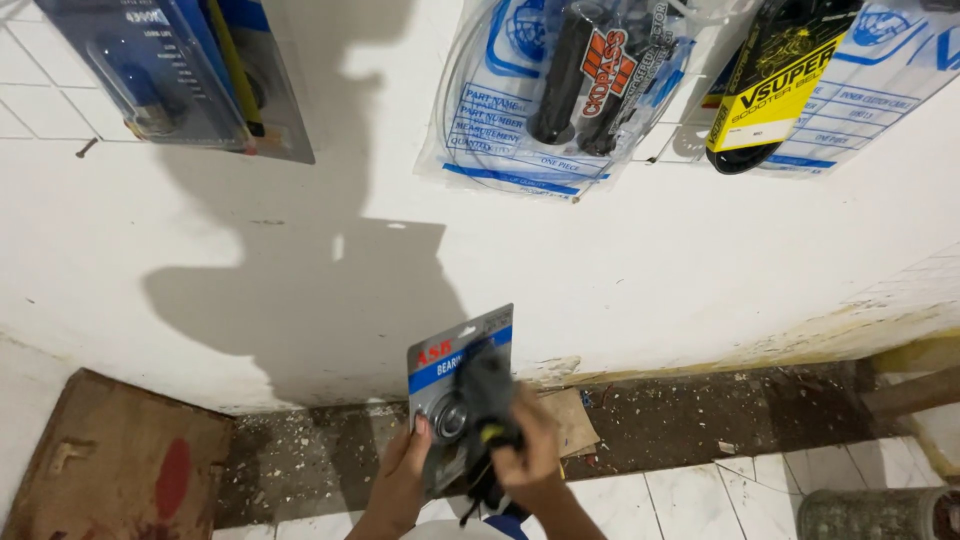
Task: Inspecting and wiping down a motorcycle bearing kit and related spare parts.
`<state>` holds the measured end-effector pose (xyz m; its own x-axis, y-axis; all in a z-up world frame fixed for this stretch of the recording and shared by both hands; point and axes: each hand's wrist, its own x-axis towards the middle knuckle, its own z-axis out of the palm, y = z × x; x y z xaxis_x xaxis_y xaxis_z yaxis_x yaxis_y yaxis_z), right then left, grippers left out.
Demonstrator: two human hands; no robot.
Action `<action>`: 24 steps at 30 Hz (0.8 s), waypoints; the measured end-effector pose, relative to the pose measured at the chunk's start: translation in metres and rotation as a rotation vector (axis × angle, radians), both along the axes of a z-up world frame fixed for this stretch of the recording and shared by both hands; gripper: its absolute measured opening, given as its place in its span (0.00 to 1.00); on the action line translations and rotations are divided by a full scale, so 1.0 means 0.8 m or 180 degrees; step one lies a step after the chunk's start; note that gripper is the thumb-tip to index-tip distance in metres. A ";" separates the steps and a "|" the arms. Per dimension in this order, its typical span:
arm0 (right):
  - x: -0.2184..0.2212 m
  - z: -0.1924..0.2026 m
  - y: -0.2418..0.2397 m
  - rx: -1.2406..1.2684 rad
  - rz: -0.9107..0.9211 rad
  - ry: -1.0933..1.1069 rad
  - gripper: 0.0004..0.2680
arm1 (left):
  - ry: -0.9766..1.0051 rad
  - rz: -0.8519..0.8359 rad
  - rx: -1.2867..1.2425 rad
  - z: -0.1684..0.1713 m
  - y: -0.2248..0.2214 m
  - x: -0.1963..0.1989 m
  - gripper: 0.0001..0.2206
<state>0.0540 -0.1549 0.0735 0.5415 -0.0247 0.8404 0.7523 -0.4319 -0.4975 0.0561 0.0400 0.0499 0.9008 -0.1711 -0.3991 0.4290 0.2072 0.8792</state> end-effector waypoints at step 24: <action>-0.034 0.093 0.028 -0.0641 0.0511 0.1181 0.17 | 0.0402 0.0579 -0.1006 0.017 0.000 -0.002 0.30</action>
<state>0.0268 -0.1325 0.1482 0.7907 0.2284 0.5680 0.6042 -0.4401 -0.6642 0.0543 0.0402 0.0635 0.8749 -0.1453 -0.4620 0.4611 0.5421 0.7025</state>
